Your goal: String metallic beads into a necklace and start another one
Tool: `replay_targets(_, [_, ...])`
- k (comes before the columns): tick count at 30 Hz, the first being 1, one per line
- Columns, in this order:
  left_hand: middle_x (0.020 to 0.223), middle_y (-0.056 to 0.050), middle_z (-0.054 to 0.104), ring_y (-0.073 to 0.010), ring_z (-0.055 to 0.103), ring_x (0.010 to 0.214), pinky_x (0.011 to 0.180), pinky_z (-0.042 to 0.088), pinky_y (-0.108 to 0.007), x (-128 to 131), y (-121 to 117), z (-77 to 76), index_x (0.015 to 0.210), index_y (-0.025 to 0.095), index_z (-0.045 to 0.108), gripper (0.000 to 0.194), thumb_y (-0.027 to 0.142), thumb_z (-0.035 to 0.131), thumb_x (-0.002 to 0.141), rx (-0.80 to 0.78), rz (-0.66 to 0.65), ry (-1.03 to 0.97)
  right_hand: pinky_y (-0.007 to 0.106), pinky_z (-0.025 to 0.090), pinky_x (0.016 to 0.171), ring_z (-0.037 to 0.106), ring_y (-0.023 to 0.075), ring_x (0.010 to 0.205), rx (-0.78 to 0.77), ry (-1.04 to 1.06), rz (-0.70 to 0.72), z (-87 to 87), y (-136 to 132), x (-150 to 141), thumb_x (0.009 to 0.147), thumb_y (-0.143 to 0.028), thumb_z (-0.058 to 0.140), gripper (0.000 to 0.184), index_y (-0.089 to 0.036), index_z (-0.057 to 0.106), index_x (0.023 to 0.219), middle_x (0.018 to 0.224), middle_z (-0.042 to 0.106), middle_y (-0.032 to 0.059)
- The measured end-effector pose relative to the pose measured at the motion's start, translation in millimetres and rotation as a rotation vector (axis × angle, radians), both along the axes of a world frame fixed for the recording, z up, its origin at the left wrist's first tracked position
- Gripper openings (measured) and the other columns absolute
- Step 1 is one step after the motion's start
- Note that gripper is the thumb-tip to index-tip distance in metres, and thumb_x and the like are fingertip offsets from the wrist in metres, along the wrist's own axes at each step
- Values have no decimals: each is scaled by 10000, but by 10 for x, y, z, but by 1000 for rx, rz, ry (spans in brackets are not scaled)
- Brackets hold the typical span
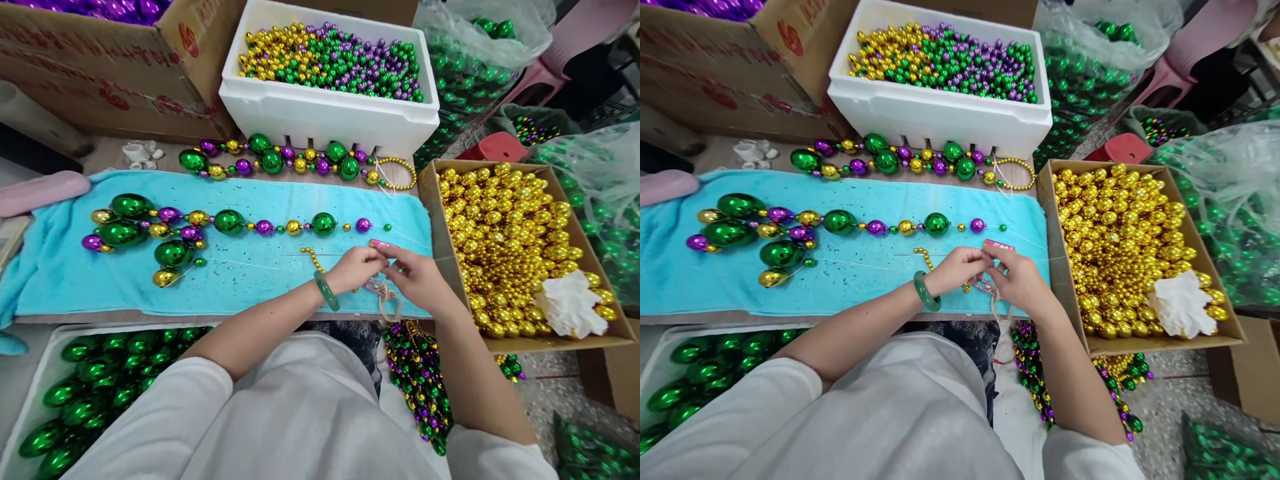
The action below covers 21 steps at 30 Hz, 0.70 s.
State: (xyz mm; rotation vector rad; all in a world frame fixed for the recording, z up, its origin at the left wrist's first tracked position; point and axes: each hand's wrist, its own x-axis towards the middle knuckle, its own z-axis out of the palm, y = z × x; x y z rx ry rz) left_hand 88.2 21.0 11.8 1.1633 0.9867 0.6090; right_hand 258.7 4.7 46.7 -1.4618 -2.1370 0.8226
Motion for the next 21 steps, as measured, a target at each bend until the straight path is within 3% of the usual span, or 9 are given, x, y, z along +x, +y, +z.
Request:
replay_targets(2, [586, 38, 508, -75, 486, 506, 523, 429, -232, -101, 13, 29, 733, 153, 629, 230, 348, 555, 831, -56, -4, -20, 243, 417, 514, 542, 126, 537, -15, -42, -51, -6, 24, -86, 845, -336, 594, 238, -181, 745, 944, 639, 667, 20])
replay_targets(5, [603, 29, 531, -80, 513, 522, 542, 453, -238, -264, 30, 71, 783, 152, 662, 239, 375, 587, 828, -72, -60, -21, 239, 344, 483, 463, 106, 469, -24, -109, -78, 27, 45, -91, 841, -373, 619, 227, -196, 751, 788, 508, 568, -19])
replay_targets(8, [755, -31, 657, -125, 609, 693, 673, 500, -276, -426, 48, 105, 938, 160, 696, 257, 377, 607, 832, -3, -100, -49, 242, 302, 465, 421, 103, 437, -26, -131, -130, 79, 42, -74, 831, -391, 636, 217, -217, 766, 821, 453, 500, -40])
replay_targets(10, [947, -65, 705, -163, 640, 853, 773, 502, -307, -586, 54, 113, 1028, 188, 688, 279, 379, 607, 841, 130, -56, 18, 246, 289, 455, 396, 102, 426, 10, -119, -212, 109, 30, -35, 823, -404, 643, 223, -221, 769, 846, 451, 486, -42])
replay_targets(12, [1012, -66, 698, -191, 634, 925, 822, 492, -330, -816, 37, 92, 994, 201, 689, 235, 363, 594, 854, 305, 46, 241, 249, 317, 466, 422, 106, 449, 70, -87, -304, 133, 10, 53, 818, -403, 645, 221, -218, 762, 843, 502, 536, -26])
replay_targets(15, [948, -80, 673, -234, 616, 939, 886, 476, -390, -1219, -60, -21, 904, 180, 672, 169, 312, 573, 870, 501, 145, 722, 261, 394, 528, 513, 129, 537, 135, -34, -435, 149, -37, 243, 792, -393, 672, 196, -209, 739, 794, 620, 631, 7])
replay_targets(18, [991, -128, 647, -293, 589, 994, 944, 456, -447, -1496, -203, -205, 968, 140, 653, 219, 319, 618, 847, 529, 83, 1071, 273, 415, 566, 544, 141, 590, 142, 5, -551, 122, -78, 391, 765, -375, 702, 183, -193, 723, 776, 676, 661, 21])
replay_targets(21, [1031, -147, 623, -320, 562, 1045, 953, 455, -438, -1566, -282, -351, 1014, 127, 645, 277, 342, 631, 841, 515, 43, 1196, 276, 425, 581, 553, 136, 600, 154, 25, -613, 70, -89, 428, 772, -375, 685, 200, -178, 708, 801, 702, 664, 28])
